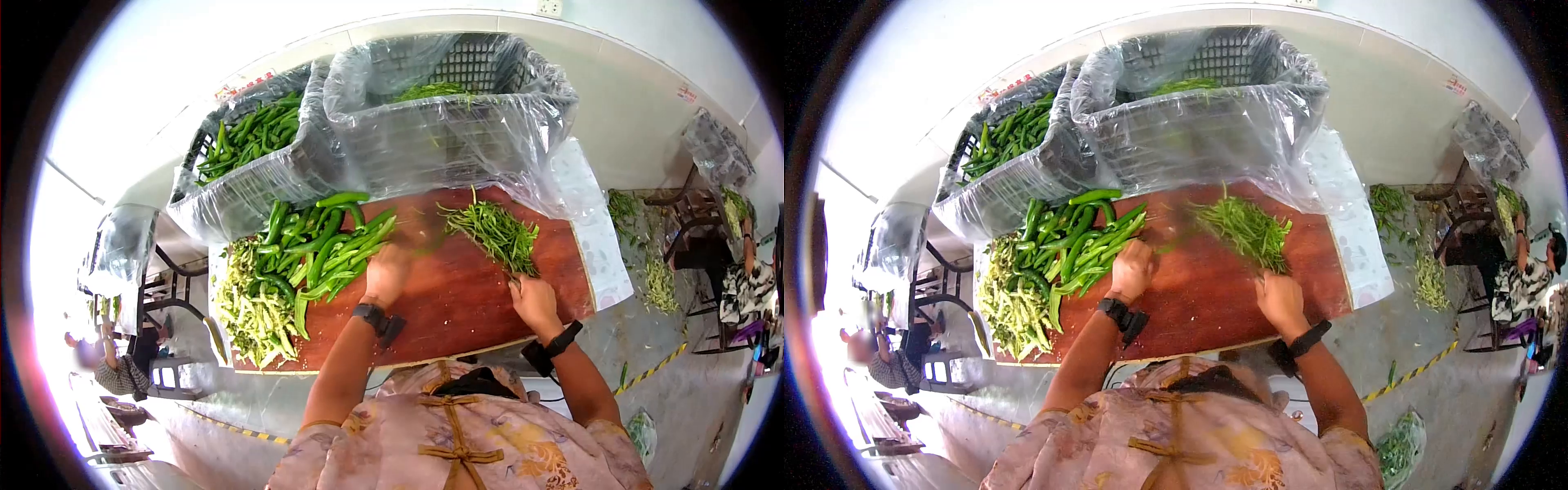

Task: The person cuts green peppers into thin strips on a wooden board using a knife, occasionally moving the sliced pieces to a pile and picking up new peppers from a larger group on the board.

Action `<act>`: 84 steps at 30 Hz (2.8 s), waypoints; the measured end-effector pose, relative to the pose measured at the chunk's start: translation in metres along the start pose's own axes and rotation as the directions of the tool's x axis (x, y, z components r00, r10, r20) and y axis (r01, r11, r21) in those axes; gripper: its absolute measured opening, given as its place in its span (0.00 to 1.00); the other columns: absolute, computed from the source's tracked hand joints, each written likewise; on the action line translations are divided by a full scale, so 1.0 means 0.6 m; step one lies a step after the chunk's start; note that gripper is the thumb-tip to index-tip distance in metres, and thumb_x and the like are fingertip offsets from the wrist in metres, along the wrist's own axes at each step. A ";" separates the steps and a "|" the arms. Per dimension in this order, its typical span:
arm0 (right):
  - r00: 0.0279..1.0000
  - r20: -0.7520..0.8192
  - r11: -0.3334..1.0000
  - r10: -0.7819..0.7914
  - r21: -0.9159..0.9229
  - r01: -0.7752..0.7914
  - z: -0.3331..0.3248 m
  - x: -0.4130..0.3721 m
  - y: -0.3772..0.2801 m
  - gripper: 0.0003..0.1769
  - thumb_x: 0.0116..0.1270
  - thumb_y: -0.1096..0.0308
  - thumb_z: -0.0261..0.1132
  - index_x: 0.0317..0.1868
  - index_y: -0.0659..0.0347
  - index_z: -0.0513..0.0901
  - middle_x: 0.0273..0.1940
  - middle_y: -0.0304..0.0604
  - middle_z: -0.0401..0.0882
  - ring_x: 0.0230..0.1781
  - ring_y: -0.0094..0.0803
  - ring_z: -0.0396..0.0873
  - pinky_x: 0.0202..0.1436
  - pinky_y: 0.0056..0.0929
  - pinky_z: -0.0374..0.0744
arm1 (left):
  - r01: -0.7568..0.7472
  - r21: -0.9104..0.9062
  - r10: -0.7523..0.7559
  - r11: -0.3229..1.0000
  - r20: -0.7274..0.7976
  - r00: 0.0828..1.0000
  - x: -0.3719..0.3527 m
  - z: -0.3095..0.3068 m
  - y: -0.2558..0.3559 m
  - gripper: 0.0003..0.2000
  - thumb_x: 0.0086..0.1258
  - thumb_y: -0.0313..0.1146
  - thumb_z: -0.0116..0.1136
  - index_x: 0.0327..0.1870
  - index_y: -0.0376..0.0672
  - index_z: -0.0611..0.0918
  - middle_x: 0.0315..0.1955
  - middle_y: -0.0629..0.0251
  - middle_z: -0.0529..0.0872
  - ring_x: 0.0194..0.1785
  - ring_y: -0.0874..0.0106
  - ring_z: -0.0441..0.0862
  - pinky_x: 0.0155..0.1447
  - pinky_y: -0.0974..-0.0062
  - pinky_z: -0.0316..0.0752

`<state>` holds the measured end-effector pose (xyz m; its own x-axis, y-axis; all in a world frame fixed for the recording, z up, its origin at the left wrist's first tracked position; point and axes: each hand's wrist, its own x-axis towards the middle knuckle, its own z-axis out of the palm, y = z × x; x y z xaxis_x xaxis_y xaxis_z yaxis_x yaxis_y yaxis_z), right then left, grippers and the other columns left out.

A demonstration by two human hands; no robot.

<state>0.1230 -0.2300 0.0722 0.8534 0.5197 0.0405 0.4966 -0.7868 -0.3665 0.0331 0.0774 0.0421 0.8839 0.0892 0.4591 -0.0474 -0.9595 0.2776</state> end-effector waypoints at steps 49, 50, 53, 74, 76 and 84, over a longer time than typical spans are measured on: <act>0.984 0.161 0.997 -0.072 -0.017 0.076 0.013 -0.083 -0.048 0.11 0.62 0.62 0.59 0.34 0.62 0.78 0.25 0.54 0.79 0.29 0.53 0.78 0.34 0.49 0.75 | -0.198 -0.098 0.206 0.975 0.087 0.975 -0.091 0.078 0.151 0.18 0.57 0.35 0.58 0.51 0.44 0.80 0.49 0.65 0.78 0.56 0.64 0.70 0.61 0.58 0.63; 0.984 0.152 0.995 -0.092 -0.011 0.095 0.013 -0.085 -0.050 0.10 0.62 0.63 0.59 0.33 0.62 0.77 0.25 0.54 0.79 0.29 0.53 0.78 0.33 0.49 0.75 | -0.201 -0.106 0.211 0.974 0.095 0.973 -0.093 0.079 0.152 0.18 0.57 0.35 0.58 0.51 0.44 0.80 0.49 0.65 0.78 0.56 0.64 0.70 0.61 0.58 0.63; 0.980 0.163 0.993 -0.114 -0.021 0.119 0.012 -0.086 -0.050 0.10 0.62 0.63 0.59 0.32 0.62 0.77 0.24 0.54 0.78 0.28 0.53 0.78 0.33 0.50 0.75 | -0.166 -0.113 0.179 0.980 0.114 0.977 -0.087 0.069 0.158 0.17 0.57 0.35 0.58 0.48 0.43 0.81 0.49 0.64 0.78 0.56 0.64 0.70 0.61 0.58 0.63; 0.973 0.207 0.994 -0.104 0.006 0.105 0.025 -0.080 -0.065 0.10 0.63 0.66 0.56 0.30 0.65 0.76 0.21 0.57 0.77 0.24 0.54 0.79 0.28 0.49 0.76 | -0.146 -0.129 0.164 0.981 0.146 0.976 -0.090 0.078 0.150 0.14 0.57 0.35 0.58 0.43 0.43 0.81 0.48 0.65 0.78 0.56 0.64 0.71 0.60 0.57 0.63; 0.975 0.191 0.993 -0.114 0.028 0.110 0.034 -0.066 -0.071 0.11 0.63 0.66 0.56 0.30 0.66 0.76 0.21 0.57 0.77 0.25 0.54 0.79 0.28 0.49 0.76 | -0.153 -0.116 0.171 0.981 0.158 0.972 -0.085 0.073 0.154 0.15 0.56 0.35 0.58 0.44 0.42 0.81 0.47 0.65 0.78 0.56 0.64 0.71 0.60 0.57 0.63; 0.995 0.094 0.996 -0.031 0.085 0.023 0.060 -0.042 -0.067 0.10 0.62 0.65 0.57 0.31 0.64 0.78 0.23 0.56 0.78 0.27 0.55 0.78 0.32 0.50 0.76 | -0.141 -0.136 0.161 0.980 0.145 0.976 -0.089 0.074 0.154 0.18 0.57 0.36 0.58 0.50 0.41 0.79 0.50 0.63 0.77 0.56 0.63 0.71 0.62 0.57 0.62</act>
<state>0.0761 -0.1996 0.0526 0.8190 0.5727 -0.0361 0.5004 -0.7436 -0.4435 0.0022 -0.0278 0.0060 0.9226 -0.1061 0.3709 -0.2350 -0.9170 0.3223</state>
